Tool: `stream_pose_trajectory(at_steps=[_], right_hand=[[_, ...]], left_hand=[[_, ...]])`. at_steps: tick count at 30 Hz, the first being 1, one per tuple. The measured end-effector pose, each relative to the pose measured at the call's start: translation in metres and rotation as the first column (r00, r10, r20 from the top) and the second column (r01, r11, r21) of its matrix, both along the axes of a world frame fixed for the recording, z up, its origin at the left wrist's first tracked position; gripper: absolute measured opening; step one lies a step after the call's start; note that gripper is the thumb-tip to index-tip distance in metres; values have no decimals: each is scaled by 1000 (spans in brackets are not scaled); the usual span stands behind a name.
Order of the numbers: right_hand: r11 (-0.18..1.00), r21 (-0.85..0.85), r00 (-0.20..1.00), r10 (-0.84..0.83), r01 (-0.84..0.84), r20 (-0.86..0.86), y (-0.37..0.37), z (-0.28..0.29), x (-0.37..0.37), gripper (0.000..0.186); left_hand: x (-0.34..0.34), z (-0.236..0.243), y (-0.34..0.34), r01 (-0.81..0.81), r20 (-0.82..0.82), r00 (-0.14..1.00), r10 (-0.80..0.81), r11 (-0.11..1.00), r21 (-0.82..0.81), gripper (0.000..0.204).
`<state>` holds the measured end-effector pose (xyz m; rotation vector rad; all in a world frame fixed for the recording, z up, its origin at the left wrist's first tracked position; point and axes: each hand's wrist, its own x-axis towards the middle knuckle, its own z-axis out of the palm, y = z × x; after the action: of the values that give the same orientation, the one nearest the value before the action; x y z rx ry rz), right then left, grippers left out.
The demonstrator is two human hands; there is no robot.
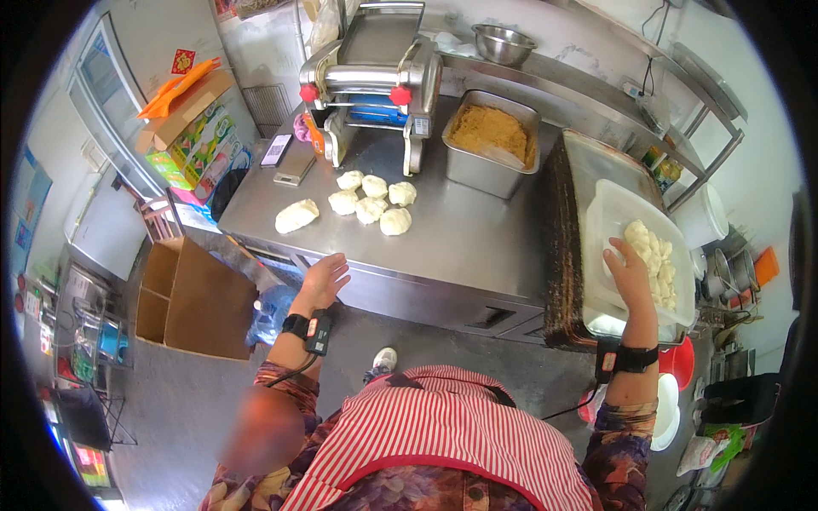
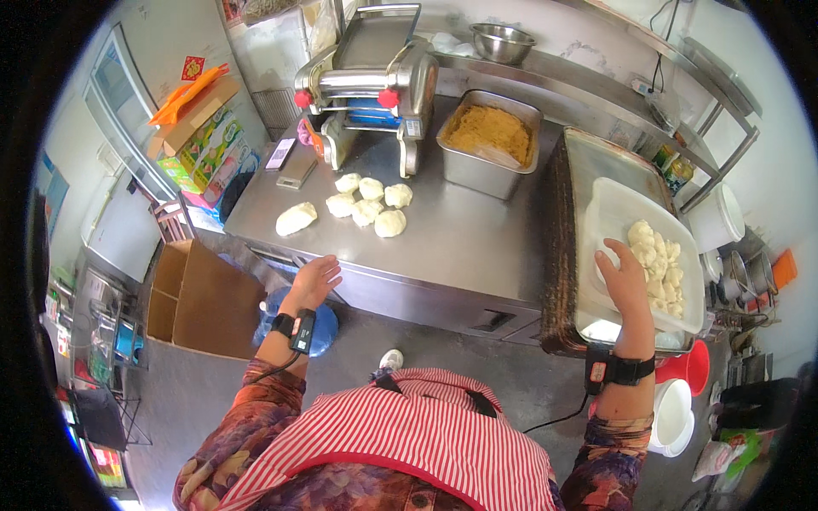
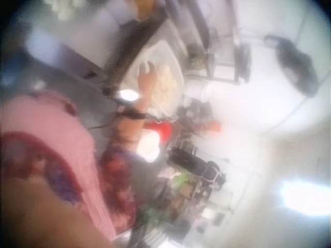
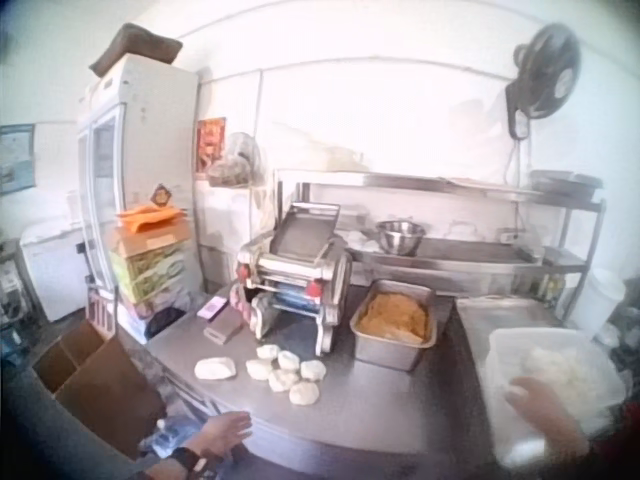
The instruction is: The person arranges dough balls in a white tray, moves a cardboard box, and later uses a heat-resistant glove and tongs to handle a baking tray inside an oven. The dough is placed on a stainless steel counter and the baked tray is removed from the oven.
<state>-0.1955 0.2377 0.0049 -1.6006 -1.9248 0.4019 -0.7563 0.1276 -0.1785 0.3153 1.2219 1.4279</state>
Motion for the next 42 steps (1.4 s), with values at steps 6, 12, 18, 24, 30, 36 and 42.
stream_pose_trajectory(at_steps=[6, 12, 18, 24, 30, 36, 42], right_hand=[[970, 61, 961, -242, 236, 137, 12, -25, -36, 50], [914, -86, 913, -384, 397, 138, 14, -28, -32, 52], [903, -167, 918, -384, 396, 100, 13, -16, -44, 50], [895, -176, 911, -410, 411, 44, 14, -20, -44, 45], [904, -173, 918, -397, 390, -5, 14, -25, -39, 42], [908, -127, 916, -400, 400, 27, 13, -22, -45, 41], [886, -67, 876, -438, 458, 202, 19, -21, -47, 46]], left_hand=[[-61, 10, 86, 83, -324, 942, -86, 996, -21, 48], [-91, -9, 176, 25, -838, 488, -243, 964, -265, 71], [-71, -26, 227, -64, -885, 167, -434, 891, -449, 77], [-72, -32, 253, -10, -892, -58, -449, 893, -449, 65], [-119, -47, 281, 132, -946, 149, -288, 954, -270, 47], [-124, -44, 284, 88, -980, 150, -132, 989, -119, 43], [-119, -30, 282, 96, -940, 19, -341, 936, -338, 44]])
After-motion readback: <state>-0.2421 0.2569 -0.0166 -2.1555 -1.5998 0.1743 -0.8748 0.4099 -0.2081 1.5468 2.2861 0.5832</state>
